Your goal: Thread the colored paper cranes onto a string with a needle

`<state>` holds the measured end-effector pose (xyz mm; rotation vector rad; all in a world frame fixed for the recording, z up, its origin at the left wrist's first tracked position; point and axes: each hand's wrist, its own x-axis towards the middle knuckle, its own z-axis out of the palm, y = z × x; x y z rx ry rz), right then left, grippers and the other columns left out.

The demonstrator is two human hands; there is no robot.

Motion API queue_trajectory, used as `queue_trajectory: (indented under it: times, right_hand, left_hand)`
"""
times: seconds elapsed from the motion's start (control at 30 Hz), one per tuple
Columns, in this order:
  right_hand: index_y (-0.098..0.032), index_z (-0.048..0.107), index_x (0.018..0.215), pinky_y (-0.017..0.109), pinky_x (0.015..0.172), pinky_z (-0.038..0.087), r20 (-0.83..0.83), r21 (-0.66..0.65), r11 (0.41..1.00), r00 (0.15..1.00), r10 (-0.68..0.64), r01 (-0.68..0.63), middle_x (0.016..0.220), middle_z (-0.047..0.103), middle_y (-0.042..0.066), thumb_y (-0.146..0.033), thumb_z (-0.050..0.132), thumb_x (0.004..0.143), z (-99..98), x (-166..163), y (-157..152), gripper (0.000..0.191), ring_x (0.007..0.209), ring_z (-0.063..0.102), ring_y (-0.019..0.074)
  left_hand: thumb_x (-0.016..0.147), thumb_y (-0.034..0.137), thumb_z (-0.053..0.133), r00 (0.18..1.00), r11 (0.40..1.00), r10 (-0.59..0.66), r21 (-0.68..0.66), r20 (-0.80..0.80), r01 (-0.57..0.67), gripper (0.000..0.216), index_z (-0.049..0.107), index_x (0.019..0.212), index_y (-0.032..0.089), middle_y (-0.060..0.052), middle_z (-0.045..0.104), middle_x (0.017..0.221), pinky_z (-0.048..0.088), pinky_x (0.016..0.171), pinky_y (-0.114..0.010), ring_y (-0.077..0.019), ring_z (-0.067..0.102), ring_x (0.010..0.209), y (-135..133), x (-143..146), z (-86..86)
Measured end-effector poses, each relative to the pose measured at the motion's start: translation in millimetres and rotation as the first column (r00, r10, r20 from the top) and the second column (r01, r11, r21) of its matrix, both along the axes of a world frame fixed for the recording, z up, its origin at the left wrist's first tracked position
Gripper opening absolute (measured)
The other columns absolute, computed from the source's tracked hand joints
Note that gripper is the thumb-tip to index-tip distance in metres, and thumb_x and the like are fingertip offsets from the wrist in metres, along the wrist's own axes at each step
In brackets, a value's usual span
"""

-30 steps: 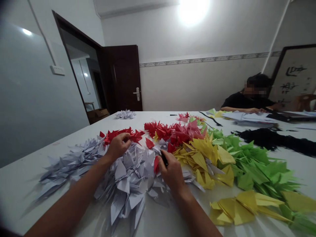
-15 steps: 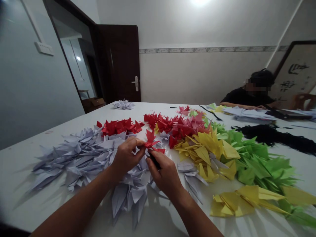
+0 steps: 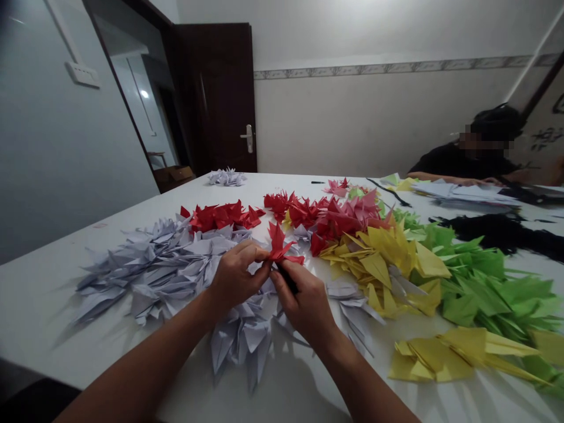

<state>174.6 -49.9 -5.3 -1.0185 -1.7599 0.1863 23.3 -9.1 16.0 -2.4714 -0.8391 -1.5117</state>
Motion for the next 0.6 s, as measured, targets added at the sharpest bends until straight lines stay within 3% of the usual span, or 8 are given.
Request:
queue_trajectory:
  times: [0.37, 0.6]
  right_hand:
    - [-0.016, 0.063, 0.098, 0.028, 0.066, 0.052, 0.105, 0.144, 0.99, 0.994, -0.023, 0.007, 0.085, 0.071, 0.009, -0.025, 0.053, 0.085, 0.4, -4.0, -3.6, 0.018, 0.074, 0.067, 0.0191]
    - [-0.015, 0.063, 0.096, 0.027, 0.067, 0.051, 0.044, 0.125, 0.99, 0.997, -0.071, 0.065, 0.084, 0.07, 0.007, -0.022, 0.054, 0.085, 5.8, -5.0, -7.1, 0.016, 0.073, 0.065, 0.0172]
  left_hand:
    - [0.077, 0.01, 0.053, 0.998, 0.998, 0.06, -0.002, 0.031, -0.06, 0.009, 0.053, 0.072, 0.018, -0.001, 0.055, 0.066, 0.043, 0.06, -0.025, -0.0143, 0.053, 0.064, -1.7, -0.5, -0.9]
    - [0.077, 0.01, 0.054, 1.0, 1.0, 0.018, 0.019, -0.003, -0.018, 0.008, 0.055, 0.075, 0.017, -0.002, 0.057, 0.07, 0.045, 0.062, -0.026, -0.0146, 0.054, 0.067, -6.3, -0.7, 2.8]
